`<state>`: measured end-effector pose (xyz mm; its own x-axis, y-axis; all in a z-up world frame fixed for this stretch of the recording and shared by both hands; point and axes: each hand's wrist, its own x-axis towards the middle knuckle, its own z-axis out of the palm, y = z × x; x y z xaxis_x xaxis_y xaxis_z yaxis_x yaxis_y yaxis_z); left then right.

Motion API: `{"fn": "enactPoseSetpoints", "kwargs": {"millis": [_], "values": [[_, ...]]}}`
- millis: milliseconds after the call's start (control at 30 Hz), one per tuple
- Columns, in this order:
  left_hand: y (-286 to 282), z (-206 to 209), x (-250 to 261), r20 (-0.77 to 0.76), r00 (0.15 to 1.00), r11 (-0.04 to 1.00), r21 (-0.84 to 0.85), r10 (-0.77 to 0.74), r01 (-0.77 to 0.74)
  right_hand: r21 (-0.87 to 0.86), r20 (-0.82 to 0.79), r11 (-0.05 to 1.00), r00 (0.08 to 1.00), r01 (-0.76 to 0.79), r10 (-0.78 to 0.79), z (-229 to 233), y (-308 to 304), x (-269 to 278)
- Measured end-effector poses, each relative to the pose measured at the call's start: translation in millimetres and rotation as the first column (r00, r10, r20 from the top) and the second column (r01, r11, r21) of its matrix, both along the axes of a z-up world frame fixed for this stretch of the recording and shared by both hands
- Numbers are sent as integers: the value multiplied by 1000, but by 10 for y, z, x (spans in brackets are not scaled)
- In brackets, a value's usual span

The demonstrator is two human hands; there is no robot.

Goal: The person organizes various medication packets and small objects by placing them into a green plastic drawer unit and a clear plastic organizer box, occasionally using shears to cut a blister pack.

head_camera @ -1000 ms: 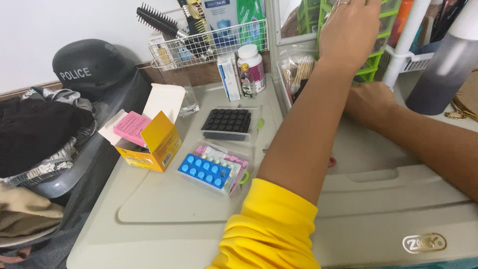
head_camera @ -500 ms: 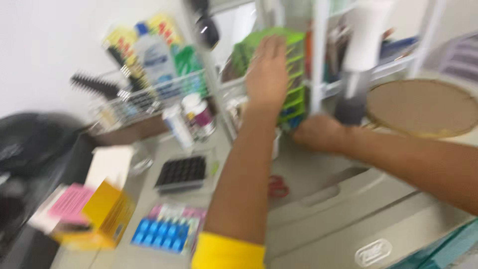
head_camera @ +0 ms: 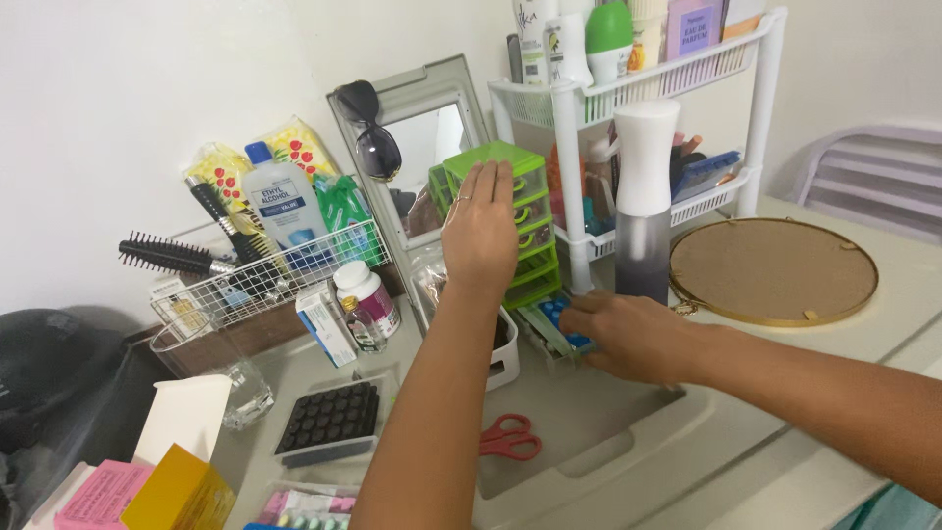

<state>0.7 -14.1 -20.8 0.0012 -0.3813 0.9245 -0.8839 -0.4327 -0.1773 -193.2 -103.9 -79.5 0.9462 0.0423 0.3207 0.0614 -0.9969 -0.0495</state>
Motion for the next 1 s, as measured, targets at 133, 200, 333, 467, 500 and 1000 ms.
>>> {"fn": "enactPoseSetpoints", "kwargs": {"millis": [133, 200, 333, 467, 500, 1000], "values": [[46, 30, -33, -44, 998, 999, 30, -44, 46, -62, -80, 998, 997, -26, 21, -72, 34, 29], [33, 29, -30, -38, 999, 999, 38, 4, -3, -74, -43, 996, 998, -46, 43, -64, 72, -12], [13, -25, 15, -25, 999, 999, 33, 38, -37, -17, -79, 991, 989, -130, 128, 45, 138, -379], [85, 138, 16, -109, 990, 992, 83, -88, 98, -132, -42, 982, 991, -131, 127, 194, 86, -755], [173, 193, -15, -71, 988, 987, 75, -138, 143, -142, -42, 987, 996, -78, 73, 233, 87, -821], [3555, 100, -1340, -744, 580, 905, 425, 331, 29, -106, 101, 784, 777, -612, 621, 254, 577, -354]]}}
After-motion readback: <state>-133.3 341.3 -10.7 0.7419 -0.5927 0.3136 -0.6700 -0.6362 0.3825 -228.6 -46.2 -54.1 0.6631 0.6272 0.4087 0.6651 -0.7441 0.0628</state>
